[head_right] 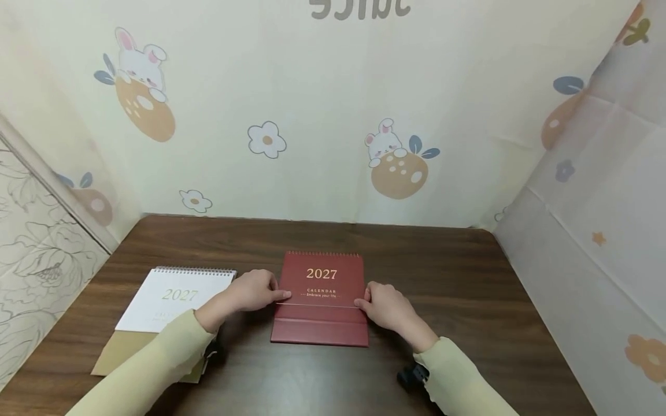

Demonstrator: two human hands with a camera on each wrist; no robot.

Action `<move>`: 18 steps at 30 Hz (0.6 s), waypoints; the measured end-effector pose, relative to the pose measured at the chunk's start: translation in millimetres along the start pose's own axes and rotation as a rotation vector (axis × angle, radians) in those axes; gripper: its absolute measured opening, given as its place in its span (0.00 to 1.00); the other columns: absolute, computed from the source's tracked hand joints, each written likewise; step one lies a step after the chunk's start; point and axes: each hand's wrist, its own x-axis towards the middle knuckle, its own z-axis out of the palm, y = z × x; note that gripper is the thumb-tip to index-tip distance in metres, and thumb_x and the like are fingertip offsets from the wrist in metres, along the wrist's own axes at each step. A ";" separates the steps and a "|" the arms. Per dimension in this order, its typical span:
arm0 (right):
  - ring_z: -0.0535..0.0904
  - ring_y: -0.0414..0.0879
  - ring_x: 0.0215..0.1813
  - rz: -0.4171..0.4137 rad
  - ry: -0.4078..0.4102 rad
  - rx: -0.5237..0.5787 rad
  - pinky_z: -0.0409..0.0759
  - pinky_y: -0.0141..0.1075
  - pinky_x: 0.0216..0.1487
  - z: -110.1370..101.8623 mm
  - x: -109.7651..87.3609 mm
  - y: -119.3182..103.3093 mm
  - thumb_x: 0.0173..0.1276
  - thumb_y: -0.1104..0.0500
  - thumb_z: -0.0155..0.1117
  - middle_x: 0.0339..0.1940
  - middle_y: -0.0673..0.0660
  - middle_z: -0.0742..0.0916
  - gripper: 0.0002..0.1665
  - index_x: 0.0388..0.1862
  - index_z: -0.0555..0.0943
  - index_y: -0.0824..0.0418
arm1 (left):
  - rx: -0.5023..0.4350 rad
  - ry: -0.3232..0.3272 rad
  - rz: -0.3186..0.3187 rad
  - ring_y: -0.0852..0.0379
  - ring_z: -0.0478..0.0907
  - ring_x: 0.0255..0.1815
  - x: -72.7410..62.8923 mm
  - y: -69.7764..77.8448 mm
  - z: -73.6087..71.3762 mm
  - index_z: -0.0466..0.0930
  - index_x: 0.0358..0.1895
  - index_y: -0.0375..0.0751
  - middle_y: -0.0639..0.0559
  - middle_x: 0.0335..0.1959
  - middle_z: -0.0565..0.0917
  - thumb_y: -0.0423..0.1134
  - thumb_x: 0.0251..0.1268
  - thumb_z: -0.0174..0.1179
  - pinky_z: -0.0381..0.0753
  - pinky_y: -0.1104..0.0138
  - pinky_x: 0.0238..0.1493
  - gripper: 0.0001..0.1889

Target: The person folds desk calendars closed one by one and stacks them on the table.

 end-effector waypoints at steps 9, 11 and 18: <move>0.69 0.44 0.23 -0.007 -0.061 -0.022 0.67 0.37 0.27 0.7 3.0 2.8 0.71 0.52 0.66 0.19 0.52 0.74 0.17 0.27 0.72 0.57 | -0.197 0.007 -0.029 0.58 0.76 0.21 -0.5 -0.8 -5.2 0.81 0.24 0.42 0.55 0.19 0.80 0.46 0.71 0.61 0.74 0.64 0.24 0.17; 0.69 0.44 0.23 -0.012 -0.062 -0.012 0.68 0.37 0.28 -1.0 2.5 5.2 0.70 0.51 0.66 0.19 0.52 0.75 0.16 0.27 0.72 0.57 | -0.334 0.014 -0.029 0.57 0.81 0.25 0.1 -1.2 -6.2 0.83 0.27 0.41 0.53 0.23 0.83 0.45 0.71 0.62 0.79 0.62 0.29 0.14; 0.69 0.43 0.24 -0.055 -0.057 0.018 0.68 0.37 0.29 -5.4 1.0 6.0 0.69 0.52 0.67 0.19 0.51 0.75 0.16 0.27 0.73 0.56 | -0.804 0.034 -0.107 0.55 0.84 0.28 2.6 -0.1 -7.8 0.82 0.36 0.30 0.46 0.29 0.86 0.39 0.65 0.68 0.85 0.58 0.40 0.12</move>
